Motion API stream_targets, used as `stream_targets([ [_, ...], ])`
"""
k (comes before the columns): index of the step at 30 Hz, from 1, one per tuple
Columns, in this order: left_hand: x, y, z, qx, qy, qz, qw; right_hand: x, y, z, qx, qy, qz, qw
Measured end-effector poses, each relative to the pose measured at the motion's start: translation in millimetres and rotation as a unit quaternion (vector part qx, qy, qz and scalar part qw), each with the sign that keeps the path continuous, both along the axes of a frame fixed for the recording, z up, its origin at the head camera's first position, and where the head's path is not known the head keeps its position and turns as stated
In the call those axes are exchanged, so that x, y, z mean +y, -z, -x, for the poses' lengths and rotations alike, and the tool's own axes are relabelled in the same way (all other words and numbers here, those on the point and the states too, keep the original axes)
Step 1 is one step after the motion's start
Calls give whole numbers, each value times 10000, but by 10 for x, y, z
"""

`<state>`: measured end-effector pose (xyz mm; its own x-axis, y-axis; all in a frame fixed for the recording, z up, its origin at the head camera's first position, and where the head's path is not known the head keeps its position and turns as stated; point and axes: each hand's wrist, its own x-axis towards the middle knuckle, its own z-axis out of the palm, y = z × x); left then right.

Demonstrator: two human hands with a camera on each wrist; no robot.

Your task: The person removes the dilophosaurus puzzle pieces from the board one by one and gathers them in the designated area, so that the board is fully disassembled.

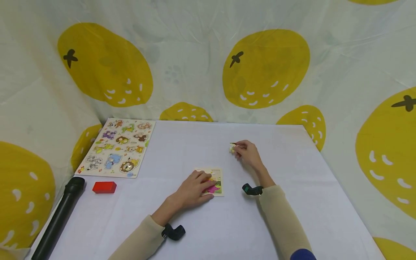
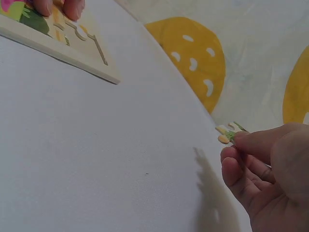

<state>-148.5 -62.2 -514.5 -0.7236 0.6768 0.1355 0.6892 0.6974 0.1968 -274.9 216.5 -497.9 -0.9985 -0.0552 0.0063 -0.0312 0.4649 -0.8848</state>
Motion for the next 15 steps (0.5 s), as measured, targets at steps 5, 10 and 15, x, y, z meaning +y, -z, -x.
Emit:
stream_targets([
  [5, -6, 7, 1, -43, -17, -67, 10000, 80, 9, 121, -44, 342, 66, 9994],
  [10, -7, 16, 2, -36, 9, -107, 9999, 177, 24, 228, -43, 630, -53, 9980],
  [15, -16, 34, 6, -28, 22, -48, 10000, 226, 39, 281, -157, 800, -371, 9960],
])
